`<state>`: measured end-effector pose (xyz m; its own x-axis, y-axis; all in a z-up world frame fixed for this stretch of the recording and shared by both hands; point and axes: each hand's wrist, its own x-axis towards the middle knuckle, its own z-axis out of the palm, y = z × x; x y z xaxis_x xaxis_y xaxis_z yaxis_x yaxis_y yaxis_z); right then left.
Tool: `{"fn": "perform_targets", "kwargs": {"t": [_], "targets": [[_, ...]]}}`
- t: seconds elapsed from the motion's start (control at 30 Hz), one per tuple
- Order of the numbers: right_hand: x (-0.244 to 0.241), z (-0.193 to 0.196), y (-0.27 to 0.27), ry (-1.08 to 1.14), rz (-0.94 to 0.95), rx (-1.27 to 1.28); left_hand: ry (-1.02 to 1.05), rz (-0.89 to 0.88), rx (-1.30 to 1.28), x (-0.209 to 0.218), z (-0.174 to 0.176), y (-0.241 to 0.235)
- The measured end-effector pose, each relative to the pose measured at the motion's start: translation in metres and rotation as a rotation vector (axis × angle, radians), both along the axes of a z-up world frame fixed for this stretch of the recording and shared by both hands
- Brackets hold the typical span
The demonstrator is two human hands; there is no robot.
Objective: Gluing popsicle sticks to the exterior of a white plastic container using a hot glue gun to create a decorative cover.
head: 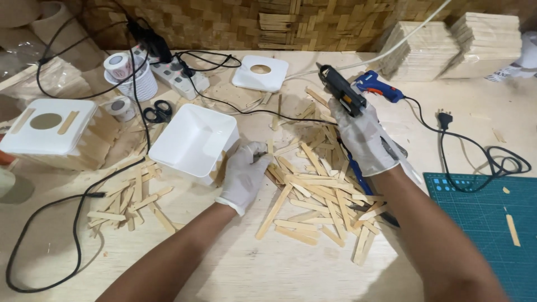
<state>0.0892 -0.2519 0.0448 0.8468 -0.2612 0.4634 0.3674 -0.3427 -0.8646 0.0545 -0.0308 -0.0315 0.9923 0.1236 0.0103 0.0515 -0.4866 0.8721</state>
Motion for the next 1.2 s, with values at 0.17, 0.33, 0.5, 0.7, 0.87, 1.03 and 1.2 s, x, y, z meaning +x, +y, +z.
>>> {"fn": "perform_targets", "kwargs": {"t": [0.17,0.33,0.5,0.7,0.87,1.03,1.2], "targets": [[0.003,-0.019,-0.007,0.488,0.106,-0.329,0.101,0.055,-0.371,0.011,-0.006,-0.005],[-0.013,-0.009,0.005,0.538,0.401,0.136,0.163,0.130,-0.498,0.020,-0.006,-0.001],[-0.010,-0.021,0.003,0.504,0.403,-0.185,0.169,0.167,-0.564,0.014,0.001,-0.003],[-0.014,-0.021,0.011,0.340,0.369,-0.367,0.152,0.173,-0.609,0.010,0.012,-0.002],[-0.011,-0.025,0.011,0.316,0.369,-0.323,0.172,0.178,-0.687,0.014,0.004,-0.004],[-0.016,-0.016,0.017,0.303,0.378,-0.357,0.180,0.167,-0.654,0.017,-0.006,-0.005],[-0.019,-0.008,0.021,0.318,0.397,-0.381,0.187,0.158,-0.627,0.015,0.000,-0.004]]}}
